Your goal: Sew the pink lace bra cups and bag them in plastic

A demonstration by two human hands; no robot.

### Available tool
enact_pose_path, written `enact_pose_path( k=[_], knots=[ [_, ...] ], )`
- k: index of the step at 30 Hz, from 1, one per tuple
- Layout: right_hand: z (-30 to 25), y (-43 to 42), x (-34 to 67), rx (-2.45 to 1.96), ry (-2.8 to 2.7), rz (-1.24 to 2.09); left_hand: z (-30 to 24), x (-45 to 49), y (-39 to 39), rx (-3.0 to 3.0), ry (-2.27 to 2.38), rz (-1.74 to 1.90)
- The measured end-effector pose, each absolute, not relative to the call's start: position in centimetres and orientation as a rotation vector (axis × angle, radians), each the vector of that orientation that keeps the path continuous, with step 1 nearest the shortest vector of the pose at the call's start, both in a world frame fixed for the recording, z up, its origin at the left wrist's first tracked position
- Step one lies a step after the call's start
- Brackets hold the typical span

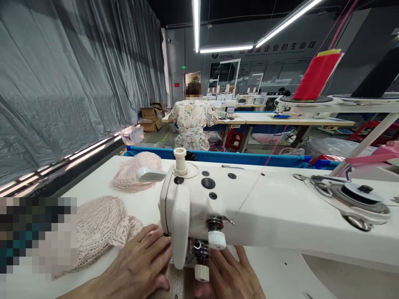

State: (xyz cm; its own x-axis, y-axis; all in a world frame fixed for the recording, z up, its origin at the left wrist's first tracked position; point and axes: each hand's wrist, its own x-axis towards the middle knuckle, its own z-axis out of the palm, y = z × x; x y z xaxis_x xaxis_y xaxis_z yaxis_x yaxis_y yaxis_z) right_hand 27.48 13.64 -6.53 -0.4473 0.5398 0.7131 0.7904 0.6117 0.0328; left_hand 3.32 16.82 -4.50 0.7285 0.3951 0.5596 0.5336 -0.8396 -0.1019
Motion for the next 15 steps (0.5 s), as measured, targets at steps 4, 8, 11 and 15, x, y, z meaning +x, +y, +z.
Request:
enact_pose_path(
  k=[4,8,11,15],
  knots=[
    [-6.5,13.6,27.9,-1.151,-2.312,-0.423,-2.3,3.1,16.6,-2.833,-1.057,-0.268],
    [-6.1,13.4,28.1,-1.17,-2.266,-0.462,0.0,2.5,16.7,-3.052,-1.2,-0.107],
    [-5.8,13.7,28.2,-1.07,-2.293,-0.559,1.4,2.2,19.4,-3.04,-1.664,-0.329],
    [-5.1,13.8,28.6,-0.934,-2.34,-0.748,1.5,2.8,24.6,-2.961,-1.859,-0.362]
  ],
)
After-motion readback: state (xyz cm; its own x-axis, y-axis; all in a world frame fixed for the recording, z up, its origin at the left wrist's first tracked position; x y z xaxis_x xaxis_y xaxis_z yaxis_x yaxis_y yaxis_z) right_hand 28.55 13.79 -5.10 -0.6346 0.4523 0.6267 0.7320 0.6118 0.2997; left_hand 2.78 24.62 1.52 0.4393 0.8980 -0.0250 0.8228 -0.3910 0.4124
